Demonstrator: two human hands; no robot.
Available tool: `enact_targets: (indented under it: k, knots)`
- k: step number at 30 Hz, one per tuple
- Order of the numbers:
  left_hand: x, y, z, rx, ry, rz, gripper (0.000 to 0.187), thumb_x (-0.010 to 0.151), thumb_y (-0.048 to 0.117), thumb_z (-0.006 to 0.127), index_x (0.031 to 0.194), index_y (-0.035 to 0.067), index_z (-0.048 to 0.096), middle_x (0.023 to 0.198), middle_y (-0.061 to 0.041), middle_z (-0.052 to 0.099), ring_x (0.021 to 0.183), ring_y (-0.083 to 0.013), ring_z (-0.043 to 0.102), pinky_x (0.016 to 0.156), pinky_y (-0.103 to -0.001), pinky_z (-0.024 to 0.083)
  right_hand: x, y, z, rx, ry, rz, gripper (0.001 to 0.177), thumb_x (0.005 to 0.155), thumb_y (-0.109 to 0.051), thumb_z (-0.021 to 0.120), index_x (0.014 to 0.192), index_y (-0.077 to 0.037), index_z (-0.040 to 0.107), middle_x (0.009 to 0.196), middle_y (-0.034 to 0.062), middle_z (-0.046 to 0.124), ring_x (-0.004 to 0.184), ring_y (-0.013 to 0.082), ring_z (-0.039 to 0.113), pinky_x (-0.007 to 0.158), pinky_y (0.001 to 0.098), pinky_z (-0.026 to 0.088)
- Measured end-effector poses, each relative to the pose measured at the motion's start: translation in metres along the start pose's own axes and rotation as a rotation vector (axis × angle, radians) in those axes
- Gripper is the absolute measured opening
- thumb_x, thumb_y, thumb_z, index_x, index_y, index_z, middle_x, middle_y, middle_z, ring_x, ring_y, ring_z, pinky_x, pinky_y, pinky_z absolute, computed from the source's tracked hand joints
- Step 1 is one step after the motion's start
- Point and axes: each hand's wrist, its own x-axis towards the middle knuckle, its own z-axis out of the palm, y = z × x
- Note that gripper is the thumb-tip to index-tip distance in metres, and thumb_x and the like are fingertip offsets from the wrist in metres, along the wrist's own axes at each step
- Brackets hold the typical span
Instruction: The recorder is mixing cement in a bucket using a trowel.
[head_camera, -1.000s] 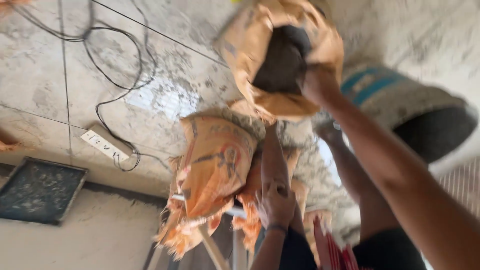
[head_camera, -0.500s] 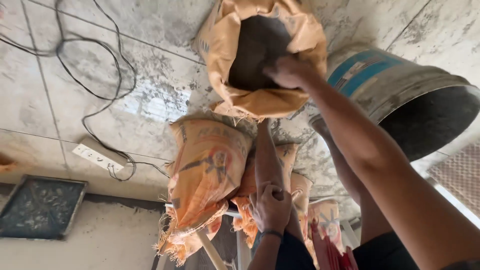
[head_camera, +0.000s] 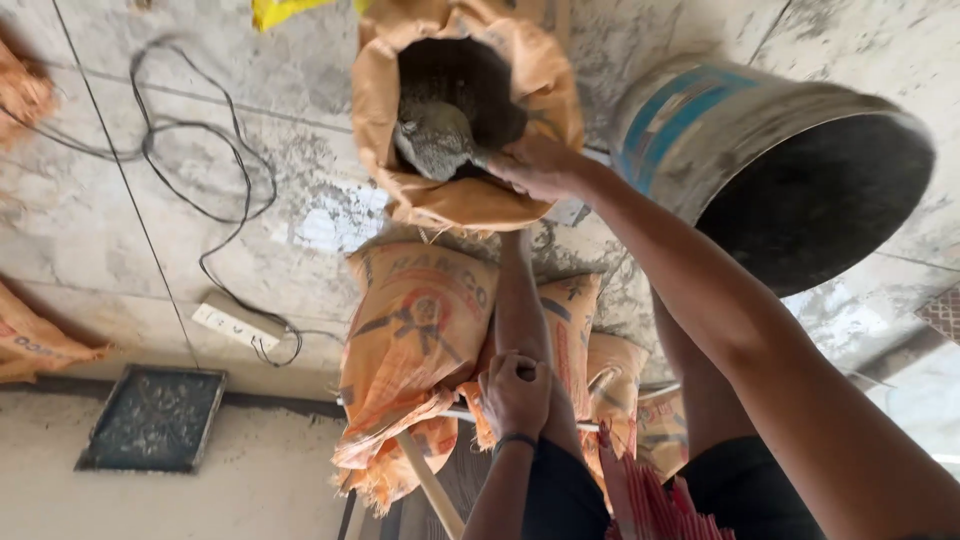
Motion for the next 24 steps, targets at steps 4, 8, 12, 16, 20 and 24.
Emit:
enact_targets:
  k: [4, 8, 12, 16, 20, 24]
  knots:
    - [-0.005, 0.009, 0.004, -0.004, 0.008, -0.075, 0.019, 0.077, 0.035, 0.072, 0.084, 0.019, 0.077, 0.126, 0.008, 0.067, 0.119, -0.0235, 0.057, 0.099, -0.044, 0.047, -0.044, 0.019, -0.016, -0.048, -0.045, -0.043, 0.05, 0.111, -0.048, 0.036, 0.125, -0.009, 0.063, 0.083, 0.0146, 0.066, 0.069, 0.022, 0.064, 0.065, 0.041, 0.057]
    - [-0.007, 0.014, 0.02, 0.058, 0.036, -0.064, 0.019, 0.077, 0.035, 0.072, 0.084, 0.018, 0.078, 0.126, 0.007, 0.067, 0.12, -0.0245, 0.057, 0.101, -0.043, 0.048, -0.094, 0.08, -0.021, -0.006, -0.009, -0.134, 0.052, 0.105, -0.051, 0.033, 0.122, -0.011, 0.062, 0.087, 0.0042, 0.065, 0.067, 0.0173, 0.067, 0.063, 0.0368, 0.061]
    - [-0.008, 0.009, 0.032, 0.145, 0.006, -0.058, 0.02, 0.078, 0.035, 0.071, 0.087, 0.019, 0.078, 0.128, 0.007, 0.067, 0.12, -0.0251, 0.057, 0.1, -0.041, 0.05, -0.177, 0.13, -0.029, 0.042, 0.02, -0.039, 0.058, 0.106, -0.053, 0.041, 0.099, 0.0, 0.066, 0.077, 0.0165, 0.068, 0.067, 0.0263, 0.066, 0.063, 0.0434, 0.056]
    - [-0.01, 0.026, 0.029, 0.182, 0.042, 0.003, 0.022, 0.083, 0.036, 0.069, 0.092, 0.018, 0.079, 0.132, 0.007, 0.067, 0.123, -0.0249, 0.058, 0.104, -0.041, 0.049, -0.267, 0.193, -0.03, 0.08, 0.175, -0.151, 0.052, 0.101, -0.051, 0.045, 0.1, -0.005, 0.067, 0.073, 0.0118, 0.069, 0.066, 0.0248, 0.069, 0.063, 0.0437, 0.055]
    - [-0.017, 0.047, 0.028, 0.232, 0.009, -0.141, 0.025, 0.082, 0.035, 0.069, 0.095, 0.017, 0.08, 0.136, 0.009, 0.064, 0.127, -0.0237, 0.055, 0.106, -0.04, 0.046, -0.302, 0.29, 0.0, 0.22, 0.265, -0.032, 0.046, 0.099, -0.046, 0.05, 0.095, -0.003, 0.066, 0.069, 0.0142, 0.066, 0.064, 0.0296, 0.067, 0.06, 0.0469, 0.054]
    - [-0.017, 0.052, 0.035, 0.258, 0.003, -0.113, 0.026, 0.083, 0.036, 0.069, 0.094, 0.016, 0.079, 0.136, 0.008, 0.063, 0.128, -0.0246, 0.054, 0.106, -0.04, 0.046, -0.274, 0.308, 0.007, 0.382, 0.434, 0.094, 0.044, 0.101, -0.044, 0.049, 0.1, -0.003, 0.067, 0.069, 0.0173, 0.064, 0.065, 0.0332, 0.066, 0.06, 0.0476, 0.054]
